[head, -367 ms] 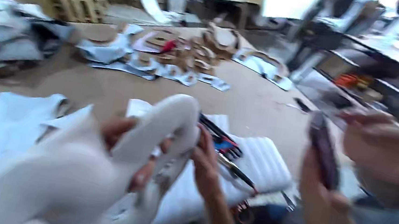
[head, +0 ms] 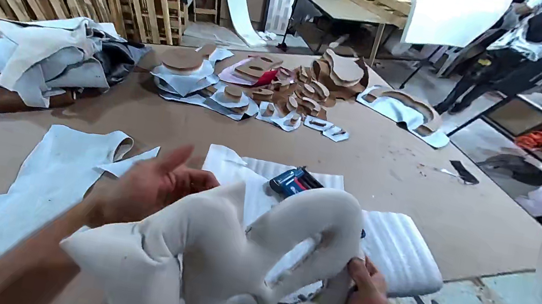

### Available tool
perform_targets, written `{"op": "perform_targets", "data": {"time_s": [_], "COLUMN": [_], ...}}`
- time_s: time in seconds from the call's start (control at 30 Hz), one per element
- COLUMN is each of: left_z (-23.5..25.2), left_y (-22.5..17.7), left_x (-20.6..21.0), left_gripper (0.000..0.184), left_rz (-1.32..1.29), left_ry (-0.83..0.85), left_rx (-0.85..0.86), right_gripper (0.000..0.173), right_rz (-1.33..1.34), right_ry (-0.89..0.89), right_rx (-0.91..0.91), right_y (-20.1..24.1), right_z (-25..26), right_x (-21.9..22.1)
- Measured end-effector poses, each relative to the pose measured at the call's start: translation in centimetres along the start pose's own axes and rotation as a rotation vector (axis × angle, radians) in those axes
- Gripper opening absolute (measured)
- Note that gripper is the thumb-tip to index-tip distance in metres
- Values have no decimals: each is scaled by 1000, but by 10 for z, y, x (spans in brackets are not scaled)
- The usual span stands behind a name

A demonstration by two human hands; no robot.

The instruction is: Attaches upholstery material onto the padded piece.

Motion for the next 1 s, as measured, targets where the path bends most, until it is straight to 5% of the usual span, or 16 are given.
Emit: {"op": "perform_targets", "data": {"time_s": [0.07,0.23,0.33,0.47,0.6,0.67,0.8,1.0], "left_z": [5,37,50,64,79,83,99,116], "left_y": [-5,29,65,113,156,172,177,181], "left_x": [9,30,43,64,95,109,114,114], "left_gripper": [75,18,19,28,32,29,27,31], "left_rz": [120,534,576,238,8,-64,-252,-382], "left_ry": [107,188,261,348,247,198,87,61], "left_rx": [-44,-288,-412,-490,-539,-577,-631,-669], "right_gripper": [54,39,36,30,36,40,54,71], "right_rz": [-22,-125,-126,-158,-621,-837,-959,-1064], "right_ry": [1,90,108,20,-143,-221,-91,28], "right_rx": [-89,-214,-204,-192,-187,-174,-463,-576], "right_y": [2,-1,-20,-59,-81,-72,-29,-51], "right_z": [1,-11,-27,-43,-58,-71,-102,-117], "right_x": [-13,-42,-68,-102,-116,-110,-61,28]}}
Point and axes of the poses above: each hand's wrist, its own z-axis towards the middle knuckle, its own x-axis out of the palm, y = z × x, the point moved 8 cm from there along z, towards the middle knuckle, and after that the axes turned 12 degrees about -x, right-handed, at the moved point
